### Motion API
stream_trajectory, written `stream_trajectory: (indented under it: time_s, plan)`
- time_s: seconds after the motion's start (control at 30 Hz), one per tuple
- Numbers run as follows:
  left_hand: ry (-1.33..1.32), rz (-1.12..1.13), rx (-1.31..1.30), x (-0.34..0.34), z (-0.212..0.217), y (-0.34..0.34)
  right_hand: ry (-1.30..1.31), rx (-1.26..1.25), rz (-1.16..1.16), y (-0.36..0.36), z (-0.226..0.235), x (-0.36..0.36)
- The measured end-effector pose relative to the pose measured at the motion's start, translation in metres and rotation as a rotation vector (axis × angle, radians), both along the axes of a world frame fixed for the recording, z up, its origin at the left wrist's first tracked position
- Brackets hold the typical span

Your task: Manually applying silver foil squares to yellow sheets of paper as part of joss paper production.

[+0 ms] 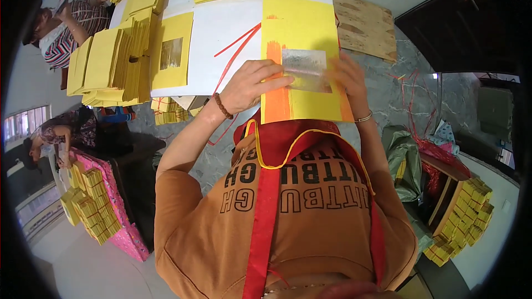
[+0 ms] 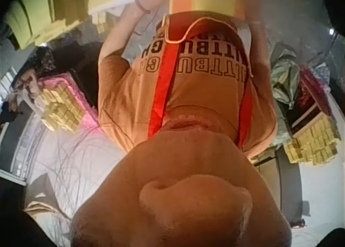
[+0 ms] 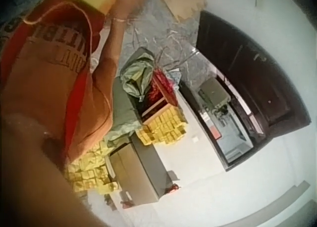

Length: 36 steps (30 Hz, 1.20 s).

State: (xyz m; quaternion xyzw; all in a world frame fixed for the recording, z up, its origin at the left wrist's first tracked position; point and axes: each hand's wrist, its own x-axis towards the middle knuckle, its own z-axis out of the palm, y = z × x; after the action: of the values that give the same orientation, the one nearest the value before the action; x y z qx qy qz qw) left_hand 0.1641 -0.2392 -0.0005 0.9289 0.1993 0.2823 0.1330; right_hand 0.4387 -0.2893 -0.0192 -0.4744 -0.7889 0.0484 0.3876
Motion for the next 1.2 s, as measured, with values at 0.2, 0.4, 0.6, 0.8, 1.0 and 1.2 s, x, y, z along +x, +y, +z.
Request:
stream_trajectory:
  time_s: [0.2, 0.4, 0.6, 0.8, 1.0, 1.2]
  plan:
    - [0.017, 0.096, -0.127, 0.004, 0.004, -0.008, 0.091, -0.281, 0.087, -0.001, -0.005, -0.003]
    - [-0.205, 0.454, -0.653, 0.015, -0.009, -0.004, 0.359, -0.688, -0.116, -0.001, -0.005, -0.008]
    - [-0.391, 0.503, -0.772, 0.022, -0.019, 0.000, 0.763, -0.634, -0.070, 0.002, -0.005, -0.021]
    - [-0.445, 0.451, -0.917, 0.026, -0.017, 0.013, 1.065, -0.503, -0.023, 0.002, 0.003, -0.028]
    - [-0.307, 0.508, -0.801, 0.024, -0.017, 0.020, 0.797, -0.678, -0.184, 0.005, 0.006, -0.021]
    - [0.022, 0.575, -0.551, 0.029, 0.011, 0.019, 0.576, -0.540, -0.194, 0.014, -0.002, -0.013]
